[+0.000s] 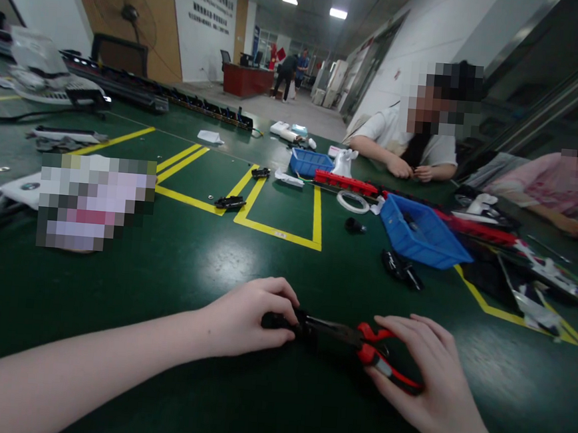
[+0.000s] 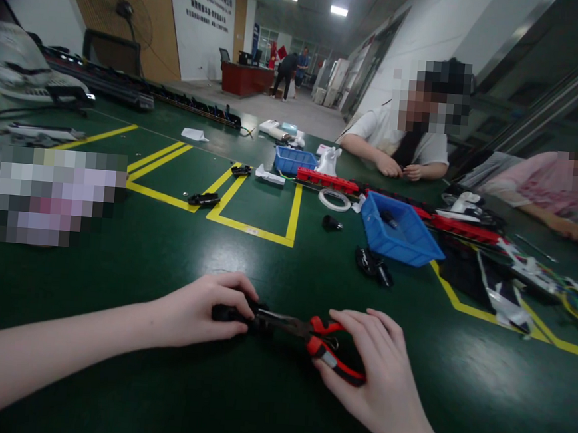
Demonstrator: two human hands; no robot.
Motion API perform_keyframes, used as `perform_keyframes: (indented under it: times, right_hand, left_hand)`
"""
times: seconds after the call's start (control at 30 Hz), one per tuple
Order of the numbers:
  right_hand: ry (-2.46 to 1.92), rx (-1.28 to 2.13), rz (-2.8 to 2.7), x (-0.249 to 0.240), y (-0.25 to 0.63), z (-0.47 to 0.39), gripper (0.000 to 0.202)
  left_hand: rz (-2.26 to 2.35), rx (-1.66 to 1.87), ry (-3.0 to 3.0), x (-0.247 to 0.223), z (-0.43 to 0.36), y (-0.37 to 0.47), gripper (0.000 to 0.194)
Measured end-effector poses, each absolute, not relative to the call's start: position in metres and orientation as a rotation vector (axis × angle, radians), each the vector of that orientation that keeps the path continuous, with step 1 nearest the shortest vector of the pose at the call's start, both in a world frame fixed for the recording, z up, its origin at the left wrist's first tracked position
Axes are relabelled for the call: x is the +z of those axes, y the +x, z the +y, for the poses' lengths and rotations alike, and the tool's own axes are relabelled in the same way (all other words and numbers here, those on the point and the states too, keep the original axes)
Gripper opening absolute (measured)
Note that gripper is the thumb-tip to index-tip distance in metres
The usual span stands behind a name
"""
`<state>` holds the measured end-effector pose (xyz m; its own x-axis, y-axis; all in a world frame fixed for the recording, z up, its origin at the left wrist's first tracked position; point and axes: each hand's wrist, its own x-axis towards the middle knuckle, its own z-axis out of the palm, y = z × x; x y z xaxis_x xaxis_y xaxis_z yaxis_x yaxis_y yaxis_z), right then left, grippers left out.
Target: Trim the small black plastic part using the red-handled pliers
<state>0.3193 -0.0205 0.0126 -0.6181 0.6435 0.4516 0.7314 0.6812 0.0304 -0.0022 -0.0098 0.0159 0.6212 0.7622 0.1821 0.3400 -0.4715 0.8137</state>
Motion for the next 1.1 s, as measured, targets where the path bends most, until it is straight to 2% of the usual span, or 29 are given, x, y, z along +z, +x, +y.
perform_keyframes:
  times: [0.23,0.77,1.1]
  right_hand:
    - [-0.997,-0.419,-2.528,0.016,0.311,-0.021,0.051]
    - [-1.014,-0.456,-2.533,0.016,0.308,-0.027,0.047]
    - [-0.870,-0.510,-2.526,0.021,0.302,-0.025,0.048]
  left_hand:
    - [0.912,0.671,2.306,0.009,-0.007,-0.004,0.014]
    - [0.916,0.673,2.430,0.011,-0.012,-0.002,0.012]
    - [0.924,0.662,2.432,0.011,-0.011,-0.001,0.010]
